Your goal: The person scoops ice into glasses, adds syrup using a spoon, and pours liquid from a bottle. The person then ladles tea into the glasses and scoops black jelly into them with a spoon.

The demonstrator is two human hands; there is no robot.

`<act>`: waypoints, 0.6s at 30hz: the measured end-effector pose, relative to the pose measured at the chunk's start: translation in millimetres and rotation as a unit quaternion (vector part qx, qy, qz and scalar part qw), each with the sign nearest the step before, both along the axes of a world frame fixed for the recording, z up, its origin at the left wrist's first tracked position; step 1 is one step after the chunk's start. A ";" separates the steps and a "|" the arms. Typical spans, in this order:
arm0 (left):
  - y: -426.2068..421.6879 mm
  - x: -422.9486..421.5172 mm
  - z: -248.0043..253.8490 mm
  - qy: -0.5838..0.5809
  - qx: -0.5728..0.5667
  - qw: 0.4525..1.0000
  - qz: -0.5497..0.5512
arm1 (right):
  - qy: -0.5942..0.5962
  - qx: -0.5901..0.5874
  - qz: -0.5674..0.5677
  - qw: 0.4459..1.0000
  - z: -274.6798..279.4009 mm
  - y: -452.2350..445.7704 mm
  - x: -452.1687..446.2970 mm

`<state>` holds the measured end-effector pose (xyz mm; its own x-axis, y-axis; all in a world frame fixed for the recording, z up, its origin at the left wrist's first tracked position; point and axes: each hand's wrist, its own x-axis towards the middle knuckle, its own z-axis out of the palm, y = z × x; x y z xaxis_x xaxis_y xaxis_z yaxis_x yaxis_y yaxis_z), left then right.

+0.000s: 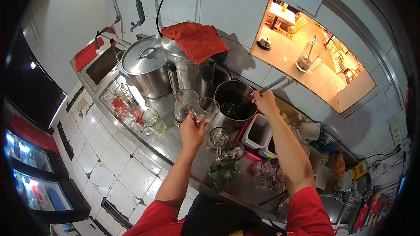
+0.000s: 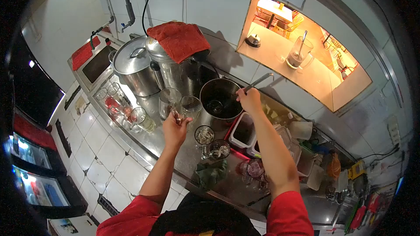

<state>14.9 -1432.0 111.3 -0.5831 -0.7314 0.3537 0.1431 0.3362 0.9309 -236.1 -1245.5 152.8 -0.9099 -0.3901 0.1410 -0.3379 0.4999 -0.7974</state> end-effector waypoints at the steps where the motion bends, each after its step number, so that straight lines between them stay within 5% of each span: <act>1: 2.3 -1.0 6.2 0.001 0.000 1.000 -0.002 | -0.007 -0.017 0.011 1.000 9.3 2.2 -1.5; 3: 7.6 -1.1 24.3 -0.114 -0.108 0.987 0.044 | -0.006 -0.013 0.002 1.000 31.6 4.5 -3.4; 12: 13.6 -33.6 9.8 -0.145 -0.143 0.979 0.028 | 0.058 0.034 0.028 0.997 142.8 3.5 1.3; 18: 29.6 -44.2 42.4 -0.158 -0.197 0.967 0.039 | 0.073 0.048 0.048 0.995 187.9 -5.1 30.7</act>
